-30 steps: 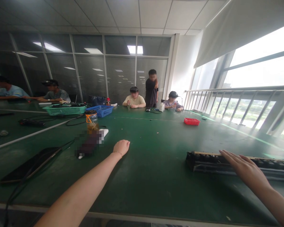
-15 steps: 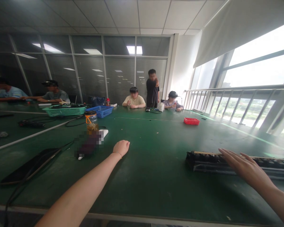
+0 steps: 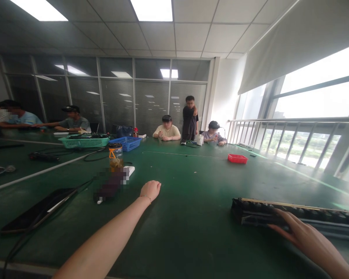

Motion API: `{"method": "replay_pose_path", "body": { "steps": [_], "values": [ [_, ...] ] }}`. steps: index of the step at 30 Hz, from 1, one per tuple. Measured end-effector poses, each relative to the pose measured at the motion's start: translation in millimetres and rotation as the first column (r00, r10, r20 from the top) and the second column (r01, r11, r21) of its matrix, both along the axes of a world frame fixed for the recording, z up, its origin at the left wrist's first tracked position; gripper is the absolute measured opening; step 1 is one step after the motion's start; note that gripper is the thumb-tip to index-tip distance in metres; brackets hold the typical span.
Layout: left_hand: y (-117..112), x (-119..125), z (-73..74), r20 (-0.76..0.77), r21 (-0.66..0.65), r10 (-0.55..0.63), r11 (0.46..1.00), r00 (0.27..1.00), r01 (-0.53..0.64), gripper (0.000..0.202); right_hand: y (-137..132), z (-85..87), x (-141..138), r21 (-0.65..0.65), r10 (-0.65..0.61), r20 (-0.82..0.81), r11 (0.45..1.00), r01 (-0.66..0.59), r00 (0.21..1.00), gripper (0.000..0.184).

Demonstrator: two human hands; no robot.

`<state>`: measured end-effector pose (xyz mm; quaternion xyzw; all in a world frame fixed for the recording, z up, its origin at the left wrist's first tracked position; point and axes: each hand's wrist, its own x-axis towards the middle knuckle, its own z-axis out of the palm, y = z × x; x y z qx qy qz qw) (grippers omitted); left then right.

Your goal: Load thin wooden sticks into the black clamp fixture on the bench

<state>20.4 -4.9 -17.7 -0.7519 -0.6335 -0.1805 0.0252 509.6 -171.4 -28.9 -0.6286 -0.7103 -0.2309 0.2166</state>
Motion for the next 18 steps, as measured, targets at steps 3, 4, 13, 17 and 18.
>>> {"method": "replay_pose_path", "body": {
  "steps": [3, 4, 13, 17, 18],
  "values": [
    [-2, -1, 0.5, 0.011, -0.004, -0.001, 1.0, 1.0, 0.001, 0.042, 3, -1.4, 2, -0.062, -0.01, -0.104, 0.998, 0.003, 0.994, 0.047],
    [-3, -2, 0.4, 0.012, -0.001, -0.002, 1.0, 1.0, 0.002, 0.042, 3, -0.5, 2, -0.059, -0.019, -0.121, 0.998, 0.012, 0.992, 0.046],
    [-8, -1, 3.5, 0.018, -0.008, -0.006, 1.0, 1.0, 0.006, 0.041, -6, 12.8, -15, -0.025, -0.067, -0.142, 0.998, 0.064, 0.988, 0.047],
    [-9, -1, 6.0, 0.013, -0.012, 0.0, 1.0, 1.0, 0.0, 0.039, -5, 6.9, -1, 0.004, -0.082, -0.158, 0.996, 0.084, 0.984, 0.044],
    [-8, -2, 6.3, 0.015, -0.014, 0.001, 1.0, 1.0, 0.0, 0.039, -5, 4.6, 5, 0.003, -0.094, -0.164, 0.995, 0.096, 0.982, 0.044]
  ]
}}
